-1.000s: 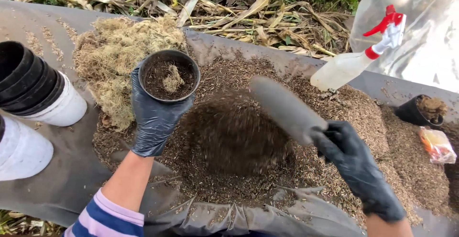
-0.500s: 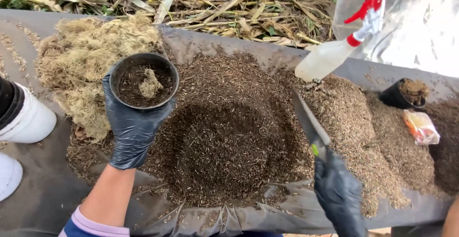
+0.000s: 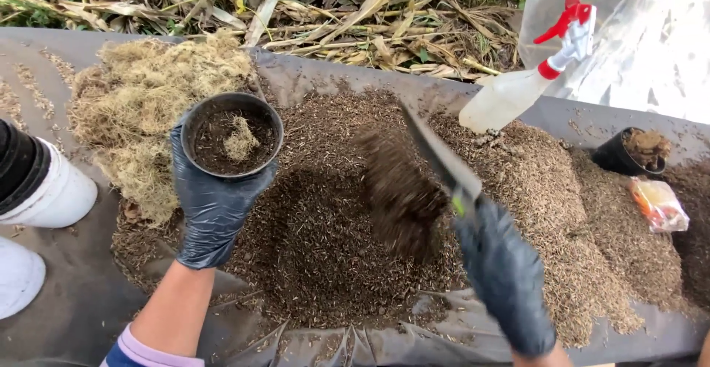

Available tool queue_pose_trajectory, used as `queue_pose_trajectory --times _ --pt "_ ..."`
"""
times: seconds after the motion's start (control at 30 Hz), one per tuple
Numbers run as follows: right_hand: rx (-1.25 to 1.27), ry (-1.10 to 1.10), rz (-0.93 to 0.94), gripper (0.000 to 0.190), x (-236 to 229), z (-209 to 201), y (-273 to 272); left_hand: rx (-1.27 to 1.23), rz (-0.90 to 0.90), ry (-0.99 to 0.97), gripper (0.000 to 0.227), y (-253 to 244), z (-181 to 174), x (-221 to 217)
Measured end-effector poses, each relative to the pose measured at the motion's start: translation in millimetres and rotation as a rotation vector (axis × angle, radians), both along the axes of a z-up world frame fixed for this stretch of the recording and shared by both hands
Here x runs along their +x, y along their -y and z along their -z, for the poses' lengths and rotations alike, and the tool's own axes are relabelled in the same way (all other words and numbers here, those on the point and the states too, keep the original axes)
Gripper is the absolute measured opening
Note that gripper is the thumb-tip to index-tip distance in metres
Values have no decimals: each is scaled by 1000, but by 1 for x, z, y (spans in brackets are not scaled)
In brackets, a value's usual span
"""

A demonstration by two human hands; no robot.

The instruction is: Filling small plastic pots with soil using a hand trowel and moisturizing the soil with a spray bottle.

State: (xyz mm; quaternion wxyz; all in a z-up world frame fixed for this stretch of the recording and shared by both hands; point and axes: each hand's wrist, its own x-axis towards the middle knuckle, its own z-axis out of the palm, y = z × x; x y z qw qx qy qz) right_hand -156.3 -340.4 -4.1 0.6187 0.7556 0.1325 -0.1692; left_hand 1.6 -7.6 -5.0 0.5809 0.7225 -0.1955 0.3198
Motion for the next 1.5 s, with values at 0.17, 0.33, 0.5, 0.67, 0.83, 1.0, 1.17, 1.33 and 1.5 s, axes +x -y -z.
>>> queue_pose_trajectory --times 0.17,0.33,0.5,0.67,0.83,1.0,1.17,1.33,1.5 --pt "1429 767 480 44 98 -9 23 20 -46 -18 76 -1 -9 -2" --pt "1386 731 230 35 213 57 64 -35 -11 -30 75 -3 -11 0" --pt "1463 574 272 27 246 63 42 -77 35 -42 75 -9 -9 10" --pt "1614 325 373 42 224 39 29 -255 194 -94 89 -21 12 33" --pt "1820 441 92 26 193 9 41 -171 158 -68 83 -27 7 26" --pt "1692 591 -173 18 210 -2 41 -197 124 -55 85 -28 17 28" --pt "1699 480 -250 18 289 17 -4 -360 63 -51 88 -28 12 25" --pt "1925 166 -165 12 327 56 -28 -263 -44 8 88 -25 5 29" --pt "1999 -58 179 30 275 6 -47 -304 -5 -7 91 -30 15 33"
